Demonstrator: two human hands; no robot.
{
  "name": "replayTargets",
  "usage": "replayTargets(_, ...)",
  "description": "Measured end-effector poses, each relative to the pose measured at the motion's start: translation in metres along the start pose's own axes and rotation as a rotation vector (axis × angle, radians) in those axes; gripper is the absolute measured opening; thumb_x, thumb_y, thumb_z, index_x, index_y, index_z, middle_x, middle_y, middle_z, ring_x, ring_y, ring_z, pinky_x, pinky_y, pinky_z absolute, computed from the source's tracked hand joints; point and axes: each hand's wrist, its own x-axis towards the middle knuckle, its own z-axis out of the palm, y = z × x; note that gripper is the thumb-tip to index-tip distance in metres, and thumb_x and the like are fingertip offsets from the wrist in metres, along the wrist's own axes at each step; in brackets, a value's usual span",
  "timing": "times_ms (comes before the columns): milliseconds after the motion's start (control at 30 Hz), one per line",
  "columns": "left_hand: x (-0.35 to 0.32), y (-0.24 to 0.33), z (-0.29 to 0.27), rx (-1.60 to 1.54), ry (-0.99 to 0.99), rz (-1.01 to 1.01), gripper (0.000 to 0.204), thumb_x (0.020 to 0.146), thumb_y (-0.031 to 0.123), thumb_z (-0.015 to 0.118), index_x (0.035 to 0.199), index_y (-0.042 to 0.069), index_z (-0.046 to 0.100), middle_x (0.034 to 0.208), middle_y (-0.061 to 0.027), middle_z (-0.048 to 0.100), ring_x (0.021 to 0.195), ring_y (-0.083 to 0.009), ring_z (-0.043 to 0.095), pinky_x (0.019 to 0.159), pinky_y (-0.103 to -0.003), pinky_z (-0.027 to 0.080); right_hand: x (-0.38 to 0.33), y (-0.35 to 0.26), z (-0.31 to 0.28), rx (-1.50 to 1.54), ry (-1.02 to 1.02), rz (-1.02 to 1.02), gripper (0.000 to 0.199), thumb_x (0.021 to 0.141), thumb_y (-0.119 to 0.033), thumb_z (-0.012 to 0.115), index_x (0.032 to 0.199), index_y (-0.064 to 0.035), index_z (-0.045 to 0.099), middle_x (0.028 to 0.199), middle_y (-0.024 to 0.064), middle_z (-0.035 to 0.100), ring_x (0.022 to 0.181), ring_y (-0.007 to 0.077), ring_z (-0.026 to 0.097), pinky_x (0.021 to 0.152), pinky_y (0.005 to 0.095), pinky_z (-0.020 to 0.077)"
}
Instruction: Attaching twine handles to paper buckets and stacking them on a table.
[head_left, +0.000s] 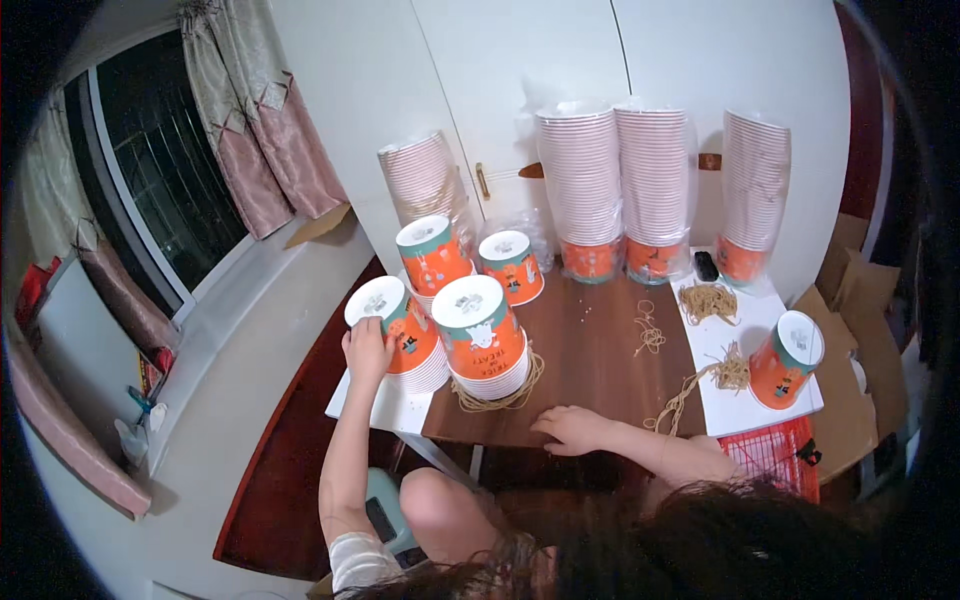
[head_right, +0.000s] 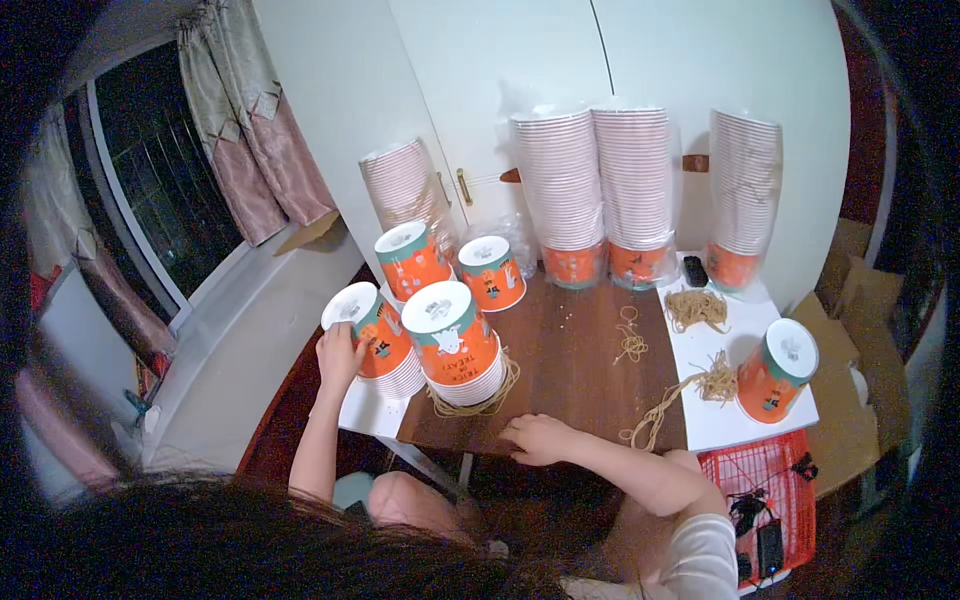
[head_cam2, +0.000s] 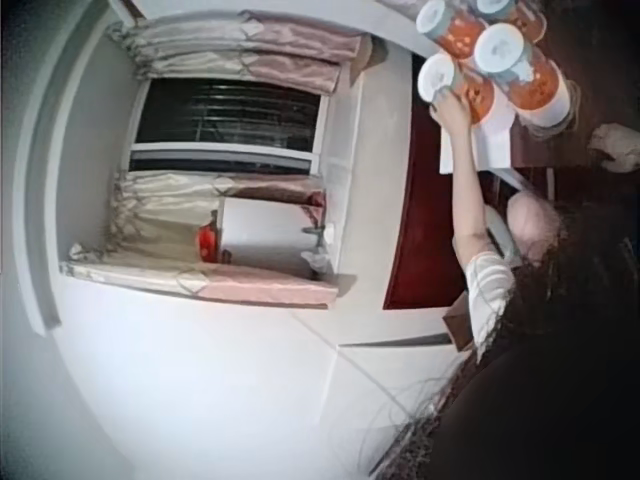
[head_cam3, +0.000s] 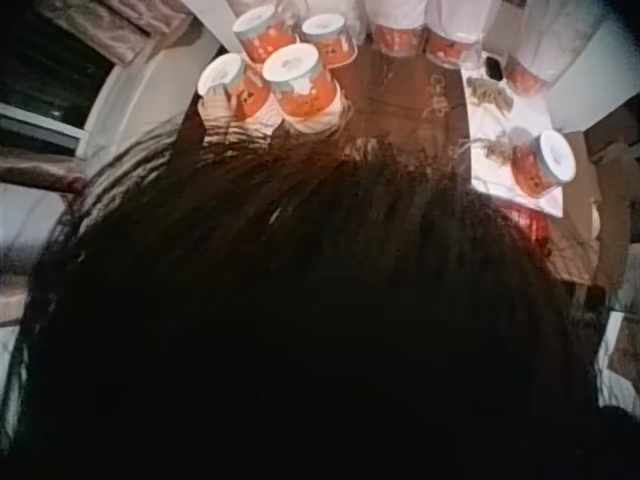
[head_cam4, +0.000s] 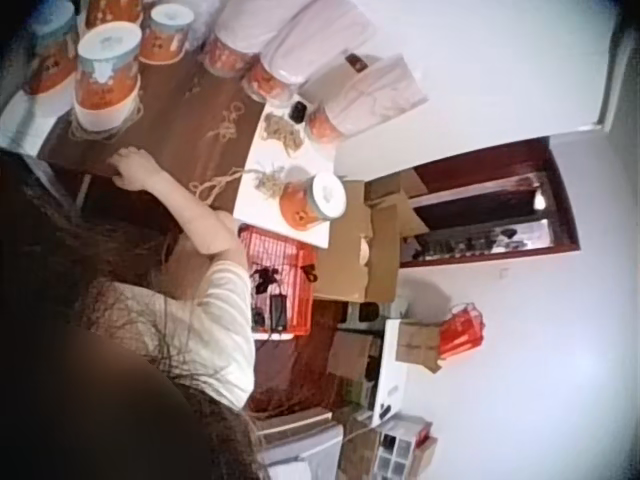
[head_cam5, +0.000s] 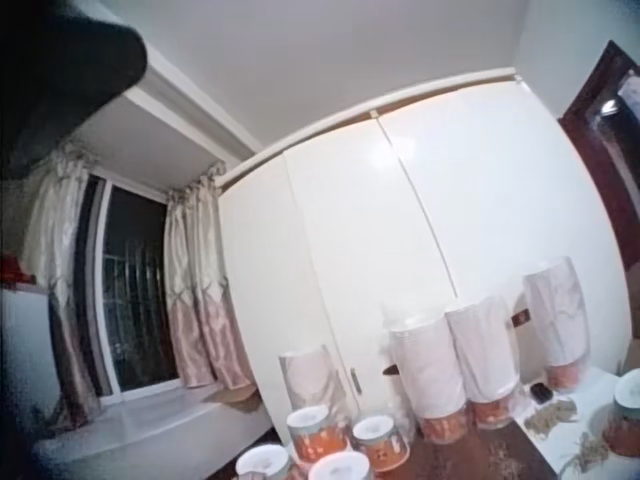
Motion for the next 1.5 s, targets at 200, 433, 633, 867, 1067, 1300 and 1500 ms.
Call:
replayTargets(200, -0.028, 0.004, -0.025, -0.024, 0.019, 0.005, 0.031, 0.068, 0.019, 0.064, 0.092, 0.005, 0.052, 0.093, -0.0095, 0.052, 0.092, -0.0246, 0.05, 0.079, -0.039, 0.038, 0.029, -0.015, 0.009, 0.293, 0.097, 0.007, 0.047, 0.078, -0.028, 0.056, 0.116, -0.0017, 0.044, 0.11, 0.0183, 0.049, 0.104, 0.0335, 0.046, 0.09, 0.0403, 0.0378)
replayTargets(433, -0.09, -0.033, -0.033, -0.123, 0.277, 0.08, 0.043, 0.073, 0.011, 0.063, 0.107, -0.004, 0.042, 0.093, -0.019, 0.048, 0.086, -0.0333, 0.049, 0.077, -0.039, 0.041, 0.138, -0.052, 0.029, 1.241, 0.172, 0.297, 0.063, 0.08, -0.025, 0.057, 0.127, 0.0029, 0.027, 0.128, 0.0173, 0.037, 0.119, 0.0242, 0.035, 0.098, 0.0338, 0.0279)
replayTargets(633, -0.131, -0.042, -0.035, -0.409, 0.186, -0.184, 0.032, 0.072, 0.01, 0.065, 0.092, -0.005, 0.046, 0.11, -0.0249, 0.046, 0.103, -0.0385, 0.045, 0.087, -0.04, 0.038, 0.243, -0.028, 0.08, 1.599, 0.719, 0.254, 0.072, 0.077, -0.028, 0.062, 0.129, 0.0017, 0.022, 0.128, 0.0119, 0.036, 0.117, 0.0218, 0.035, 0.099, 0.033, 0.0265)
replayTargets(867, -0.185, -0.067, -0.025, -0.471, 0.326, -0.22, 0.052, 0.07, 0.003, 0.063, 0.116, -0.004, 0.042, 0.115, -0.023, 0.048, 0.099, -0.0317, 0.05, 0.083, -0.035, 0.04, 0.227, -0.057, 0.068, 1.996, 0.493, 0.143, 0.031, 0.084, -0.023, 0.053, 0.111, -0.0092, 0.046, 0.11, -0.0003, 0.052, 0.101, 0.0114, 0.047, 0.088, 0.0267, 0.035)
replayTargets(1067, -0.181, -0.016, -0.123, -0.37, 0.253, -0.078, 0.03, 0.07, 0.001, 0.064, 0.095, -0.005, 0.049, 0.109, -0.0195, 0.053, 0.099, -0.0286, 0.053, 0.079, -0.033, 0.045, 0.117, -0.072, 0.042, 2.046, 0.175, 0.141, 0.029, 0.084, -0.029, 0.053, 0.106, -0.0096, 0.05, 0.112, 0.0003, 0.048, 0.099, 0.0125, 0.047, 0.088, 0.0291, 0.0355)
replayTargets(1300, -0.157, 0.081, -0.156, -0.561, -0.089, 0.058, 0.027, 0.068, 0.002, 0.067, 0.088, -0.001, 0.048, 0.103, -0.0236, 0.055, 0.099, -0.0349, 0.054, 0.075, -0.036, 0.049, -0.034, -0.065, -0.019, 2.123, 0.359, 0.549, 0.028, 0.084, -0.031, 0.053, 0.106, -0.014, 0.051, 0.107, -0.0014, 0.054, 0.1, 0.0122, 0.048, 0.089, 0.027, 0.0366)
replayTargets(1500, -0.087, 0.171, -0.123, -0.591, -0.064, 0.439, 0.041, 0.068, 0.002, 0.064, 0.106, 0.002, 0.049, 0.089, -0.0172, 0.056, 0.077, -0.0306, 0.058, 0.063, -0.035, 0.047, -0.075, -0.019, -0.031, 1.974, 0.537, 0.859, 0.052, 0.081, -0.058, 0.043, 0.118, -0.0208, 0.042, 0.114, -0.0006, 0.049, 0.105, 0.0183, 0.044, 0.089, 0.0397, 0.0312)
